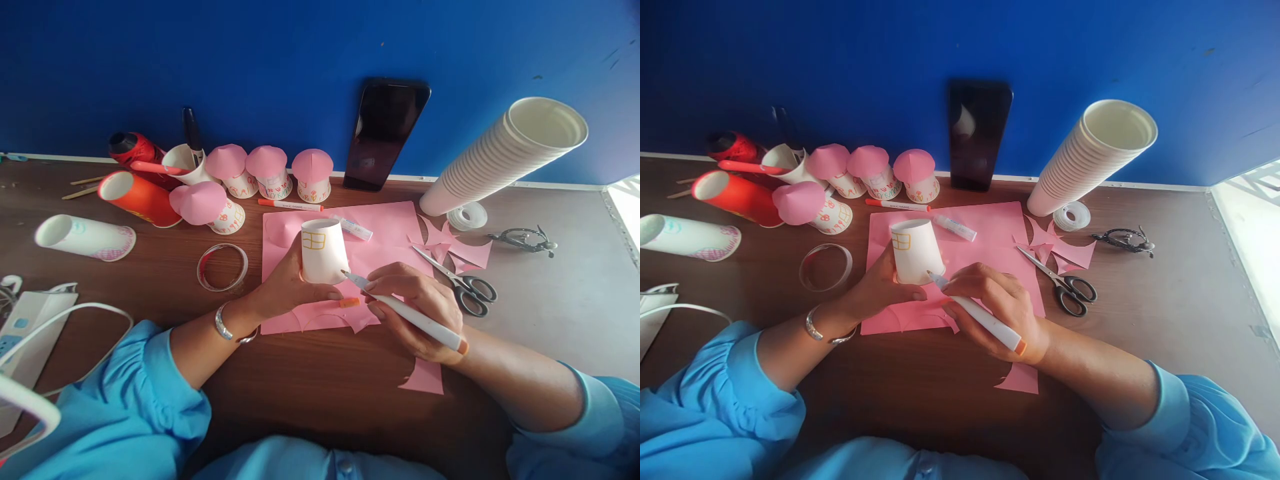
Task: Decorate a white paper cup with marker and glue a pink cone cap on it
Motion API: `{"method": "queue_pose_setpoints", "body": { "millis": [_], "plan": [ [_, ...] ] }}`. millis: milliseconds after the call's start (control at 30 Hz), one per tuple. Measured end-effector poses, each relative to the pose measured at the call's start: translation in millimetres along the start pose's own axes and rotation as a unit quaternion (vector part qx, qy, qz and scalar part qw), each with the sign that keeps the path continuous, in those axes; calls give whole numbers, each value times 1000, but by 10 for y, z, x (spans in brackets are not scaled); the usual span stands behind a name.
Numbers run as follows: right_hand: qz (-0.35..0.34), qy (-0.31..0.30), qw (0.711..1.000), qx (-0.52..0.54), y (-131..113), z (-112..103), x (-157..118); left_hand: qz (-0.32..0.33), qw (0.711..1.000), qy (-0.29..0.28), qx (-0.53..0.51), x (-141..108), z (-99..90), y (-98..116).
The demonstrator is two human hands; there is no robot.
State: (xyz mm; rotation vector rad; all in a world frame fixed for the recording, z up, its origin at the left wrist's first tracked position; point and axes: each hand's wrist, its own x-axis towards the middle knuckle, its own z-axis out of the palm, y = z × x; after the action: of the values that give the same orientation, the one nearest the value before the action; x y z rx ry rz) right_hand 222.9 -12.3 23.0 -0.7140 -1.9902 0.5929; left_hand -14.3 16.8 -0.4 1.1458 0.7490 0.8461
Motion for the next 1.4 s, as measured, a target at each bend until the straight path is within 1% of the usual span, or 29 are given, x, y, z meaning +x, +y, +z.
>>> {"method": "queue_pose_setpoints", "body": {
  "millis": [133, 333, 533, 700, 833, 1067, 1200, 1300, 1400],
  "plan": [
    [10, 0, 1000, 6, -5, 4, -7, -17, 1000, 4, -17, -11, -7, -15],
    [10, -8, 1000, 7, -4, 10, -9, -8, 1000, 22, -2, 9, -6, -7],
    [11, -10, 1000, 6, -3, 3, -8, -17, 999, 31, 0, 0, 2, -1],
    [12, -8, 1000, 6, -9, 6, -13, -2, 1000, -3, -10, -40, -30, -47],
    [11, -5, 1000, 4, -15, 4, -9, 15, 1000, -18, -13, -54, -51, -65],
    [3, 3, 1000, 3, -3, 12, -3, 2, 1000, -18, -8, -74, -67, -104],
    [3, 0, 1000, 2, 0, 5, -2, 2, 1000, -25, 0, -73, -64, -91],
    [8, 2, 1000, 5, -3, 0, -8, -3, 999, -32, 2, -62, -58, -80],
    [17, 1, 1000, 9, -6, 1, -12, -10, 1000, -27, -1, -56, -58, -84]
  ]
}}
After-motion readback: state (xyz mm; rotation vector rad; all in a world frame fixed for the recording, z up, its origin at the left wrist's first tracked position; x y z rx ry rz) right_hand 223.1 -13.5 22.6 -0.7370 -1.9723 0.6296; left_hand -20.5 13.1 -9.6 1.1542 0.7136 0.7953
